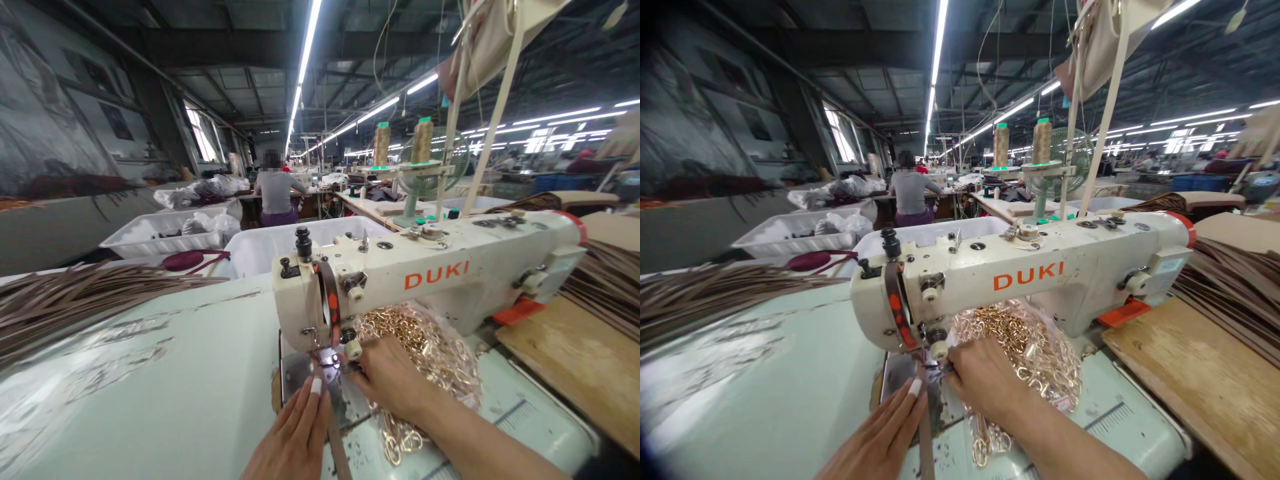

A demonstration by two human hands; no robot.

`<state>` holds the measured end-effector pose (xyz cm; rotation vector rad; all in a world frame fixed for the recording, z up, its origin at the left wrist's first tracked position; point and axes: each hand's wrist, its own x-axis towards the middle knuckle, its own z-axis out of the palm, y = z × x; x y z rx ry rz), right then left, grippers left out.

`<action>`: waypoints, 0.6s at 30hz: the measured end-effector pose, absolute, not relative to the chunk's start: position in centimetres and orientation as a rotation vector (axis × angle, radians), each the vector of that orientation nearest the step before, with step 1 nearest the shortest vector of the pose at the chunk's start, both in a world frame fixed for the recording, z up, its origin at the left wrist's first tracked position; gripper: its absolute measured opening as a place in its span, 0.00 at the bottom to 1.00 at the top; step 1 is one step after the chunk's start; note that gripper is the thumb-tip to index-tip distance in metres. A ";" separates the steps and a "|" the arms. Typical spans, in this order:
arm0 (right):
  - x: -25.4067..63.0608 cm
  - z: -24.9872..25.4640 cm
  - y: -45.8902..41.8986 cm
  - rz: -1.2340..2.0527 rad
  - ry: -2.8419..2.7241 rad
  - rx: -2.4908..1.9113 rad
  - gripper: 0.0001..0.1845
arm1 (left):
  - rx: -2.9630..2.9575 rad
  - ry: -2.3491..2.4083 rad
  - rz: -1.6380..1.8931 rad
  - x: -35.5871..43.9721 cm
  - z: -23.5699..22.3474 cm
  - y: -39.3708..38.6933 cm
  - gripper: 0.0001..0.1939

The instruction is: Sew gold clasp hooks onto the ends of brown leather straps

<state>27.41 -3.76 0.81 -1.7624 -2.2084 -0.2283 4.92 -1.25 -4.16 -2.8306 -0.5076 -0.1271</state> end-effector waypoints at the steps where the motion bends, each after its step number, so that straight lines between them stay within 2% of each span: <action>1: 27.4 0.8 -3.8 -0.224 -2.215 -1.760 0.15 | -2.871 -0.529 -0.104 5.0 -4.0 -1.3 0.33; 4: 27.4 0.9 -3.7 -0.202 -2.236 -1.774 0.13 | -2.984 -0.624 -0.043 5.2 -4.4 -1.4 0.33; 9: 27.5 1.0 -3.6 -0.148 -2.253 -1.786 0.17 | -3.077 -0.784 0.002 5.8 -6.0 -1.2 0.35; 13: 27.5 1.0 -3.6 -0.122 -2.257 -1.820 0.17 | -3.176 -0.744 -0.148 5.7 -5.8 -1.0 0.29; 18: 27.3 1.4 -3.7 -0.063 -2.261 -1.843 0.17 | -3.143 -0.651 -0.321 5.5 -3.0 -1.6 0.22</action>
